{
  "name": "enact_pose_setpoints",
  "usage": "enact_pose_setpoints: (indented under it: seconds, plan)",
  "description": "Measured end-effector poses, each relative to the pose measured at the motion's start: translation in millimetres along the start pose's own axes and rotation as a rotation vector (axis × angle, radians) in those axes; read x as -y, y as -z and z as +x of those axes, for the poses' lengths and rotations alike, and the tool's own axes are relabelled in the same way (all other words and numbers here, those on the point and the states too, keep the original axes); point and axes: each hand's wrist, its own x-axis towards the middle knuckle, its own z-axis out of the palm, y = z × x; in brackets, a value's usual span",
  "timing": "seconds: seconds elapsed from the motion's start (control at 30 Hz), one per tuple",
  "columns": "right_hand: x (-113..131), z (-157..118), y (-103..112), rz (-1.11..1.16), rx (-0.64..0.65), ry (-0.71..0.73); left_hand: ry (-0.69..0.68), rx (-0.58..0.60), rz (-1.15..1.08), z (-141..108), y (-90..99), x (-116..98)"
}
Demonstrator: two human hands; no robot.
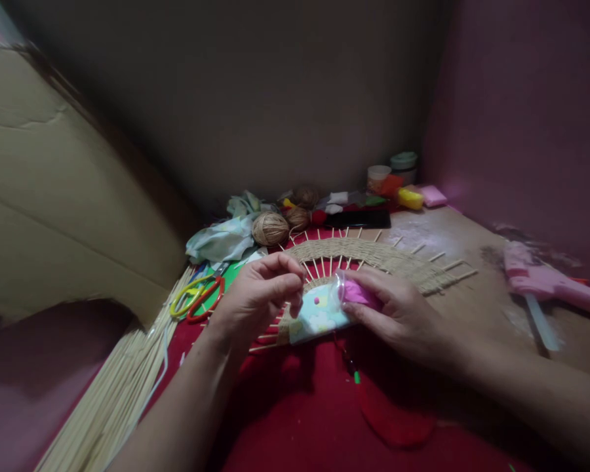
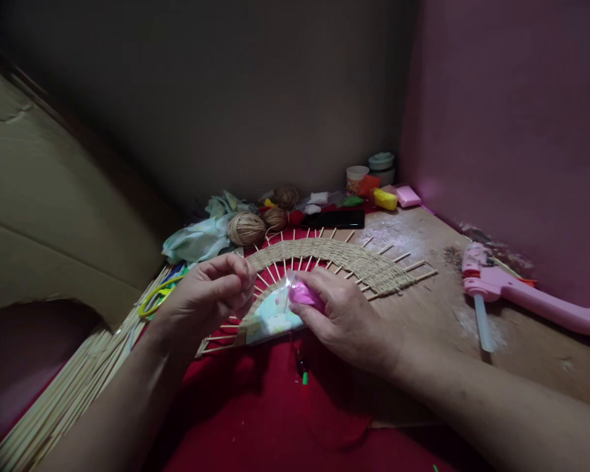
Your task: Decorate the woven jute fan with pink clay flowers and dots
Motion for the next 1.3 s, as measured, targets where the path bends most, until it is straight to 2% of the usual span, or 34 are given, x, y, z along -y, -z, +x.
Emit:
enact_pose_setpoints:
  seconds: [0.13,0.2,0.4,0.5,0.67,0.8,1.03,1.17,1.3]
  plan:
    - [-1,0,0,-0.007,-0.008,0.005,0.074,-0.071,0.353,-1,3.7,-4]
    - [-2,0,0,-0.012,-0.018,0.012,0.116,-0.067,0.510,-2,4.1,-6]
    - [-2,2,0,-0.021,-0.032,0.014,0.154,0.056,0.625,-1,2.1,-9]
    - [-3,2,0,-0.026,-0.042,0.017,0.086,0.060,0.671,-1,-2.1,-9]
    - [-3,1,1,-0.035,-0.040,0.015,-0.013,0.026,0.962,-1,-3.0,-6]
    - [-3,2,1,-0.034,-0.055,0.034,-0.119,0.105,1.150,0,3.4,0]
    - [-2,3,2,-0.033,-0.063,0.034,-0.324,0.140,1.200,0,4.9,10]
    - [-2,2,2,-0.029,-0.065,0.032,-0.421,0.163,1.307,3,1.5,14]
    - [-4,3,1,-0.026,-0.084,0.041,-0.572,0.169,1.374,7,-0.4,28]
